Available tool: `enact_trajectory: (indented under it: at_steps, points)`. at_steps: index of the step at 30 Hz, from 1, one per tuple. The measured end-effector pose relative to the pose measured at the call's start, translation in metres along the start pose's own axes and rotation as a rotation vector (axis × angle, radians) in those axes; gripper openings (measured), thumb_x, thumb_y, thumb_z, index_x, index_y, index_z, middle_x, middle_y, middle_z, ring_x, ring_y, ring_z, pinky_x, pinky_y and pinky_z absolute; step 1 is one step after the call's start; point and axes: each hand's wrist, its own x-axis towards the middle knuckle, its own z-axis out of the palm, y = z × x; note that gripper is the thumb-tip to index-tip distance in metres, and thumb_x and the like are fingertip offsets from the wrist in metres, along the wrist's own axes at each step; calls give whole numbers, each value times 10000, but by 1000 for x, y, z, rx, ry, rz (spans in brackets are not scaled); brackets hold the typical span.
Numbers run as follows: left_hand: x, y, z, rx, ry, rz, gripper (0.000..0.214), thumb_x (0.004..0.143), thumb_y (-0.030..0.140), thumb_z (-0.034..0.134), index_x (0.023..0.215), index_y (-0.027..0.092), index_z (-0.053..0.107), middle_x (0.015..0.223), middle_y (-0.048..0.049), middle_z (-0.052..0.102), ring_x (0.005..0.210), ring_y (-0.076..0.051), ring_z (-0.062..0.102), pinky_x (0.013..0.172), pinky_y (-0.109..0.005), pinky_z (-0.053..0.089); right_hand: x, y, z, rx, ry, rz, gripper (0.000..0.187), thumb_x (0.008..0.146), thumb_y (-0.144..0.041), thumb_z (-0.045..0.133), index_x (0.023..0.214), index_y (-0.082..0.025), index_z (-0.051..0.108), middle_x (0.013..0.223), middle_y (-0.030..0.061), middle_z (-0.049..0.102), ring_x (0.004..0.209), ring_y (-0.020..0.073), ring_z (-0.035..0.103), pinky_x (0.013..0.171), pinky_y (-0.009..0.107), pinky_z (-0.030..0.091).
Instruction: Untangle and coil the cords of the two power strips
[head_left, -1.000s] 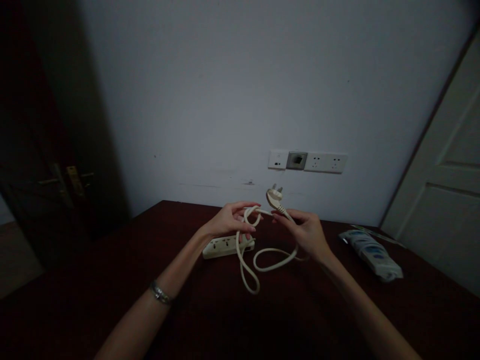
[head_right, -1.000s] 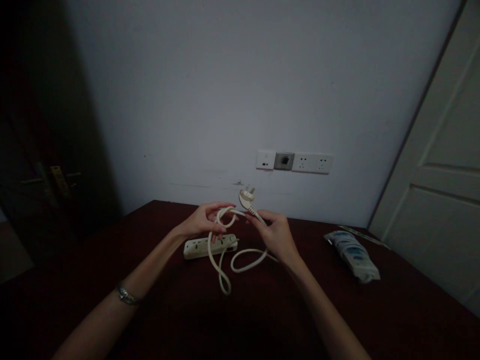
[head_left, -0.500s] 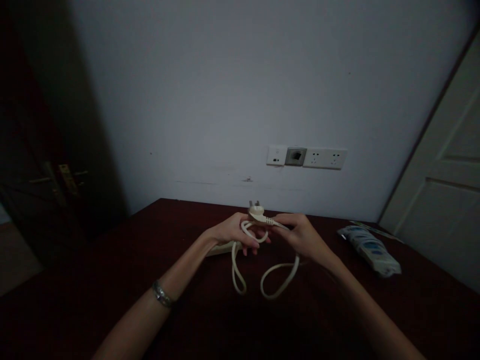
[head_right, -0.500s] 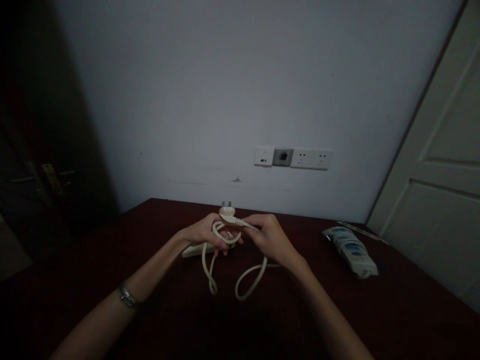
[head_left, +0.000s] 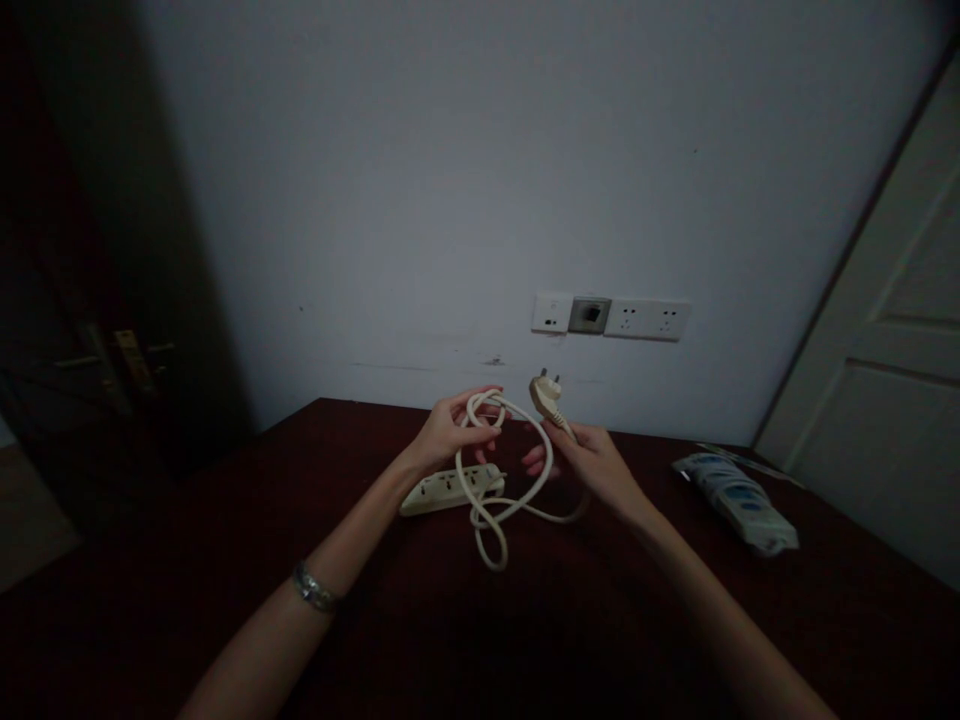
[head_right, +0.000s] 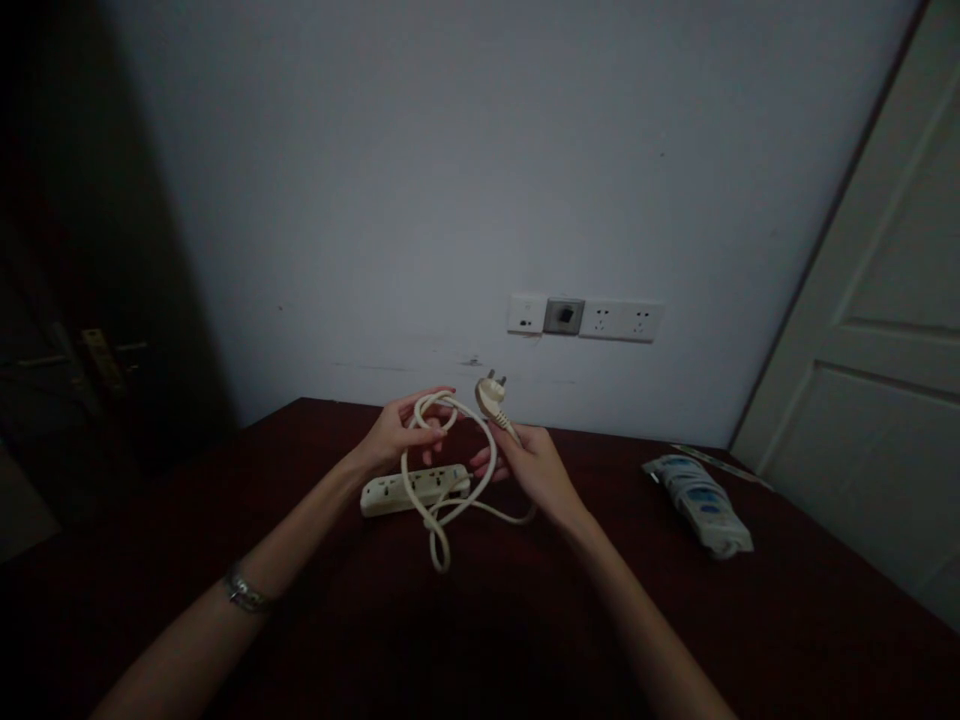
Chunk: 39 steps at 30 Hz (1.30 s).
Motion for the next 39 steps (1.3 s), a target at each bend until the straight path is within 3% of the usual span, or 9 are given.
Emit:
enact_trajectory:
  at_steps: [4,8,13,19,25,32,39]
  points:
    - [2,-1,-1,0,130,55,718,615,205,717,1268,96,439,1065,-163,607,553,-96,584,419,-223,494,-2,-4,4,102,-101,91,403,689,-508,631,822,-129,613,709,104,694,623,181,666,605,291,517]
    - [2,-2,0,-38,123,42,720,619,212,716,1269,94,432,1089,-174,603,561,-98,584,418,-224,492,-5,-6,7,222,-83,87,371,675,-496,654,755,-145,568,628,57,656,581,170,647,569,286,514]
    - [1,-2,-4,-86,-33,-55,723,616,201,719,1272,106,431,1117,-184,604,533,-82,575,414,-211,474,-3,-3,-1,241,62,-96,380,678,-533,637,658,-171,523,387,-87,377,330,71,398,394,232,423]
    - [-1,-3,-7,-120,-240,-142,690,600,160,725,1234,86,460,1061,-196,632,543,-104,599,433,-215,477,-8,-10,-16,63,115,-134,392,675,-532,624,606,-164,511,409,-89,305,335,33,249,327,178,200]
    - [-6,-2,1,-139,-472,-208,702,599,131,738,1244,115,461,1079,-199,622,627,-130,631,455,-196,488,-14,-26,-24,-132,40,-164,400,719,-536,545,563,-169,511,423,-65,305,380,54,253,375,213,189]
    - [-12,2,16,-68,-670,-279,745,584,119,758,1269,148,466,1051,-157,626,699,-155,640,552,-276,535,-22,-38,-37,-341,-58,-157,416,733,-537,508,536,-172,532,443,-40,335,430,82,290,442,239,233]
    - [-20,4,33,67,-593,-191,677,569,110,767,1200,150,526,883,-41,603,655,-79,574,600,-218,487,-25,-40,-42,-458,-124,-203,382,784,-487,475,565,-177,526,494,-31,368,465,93,306,467,241,244]
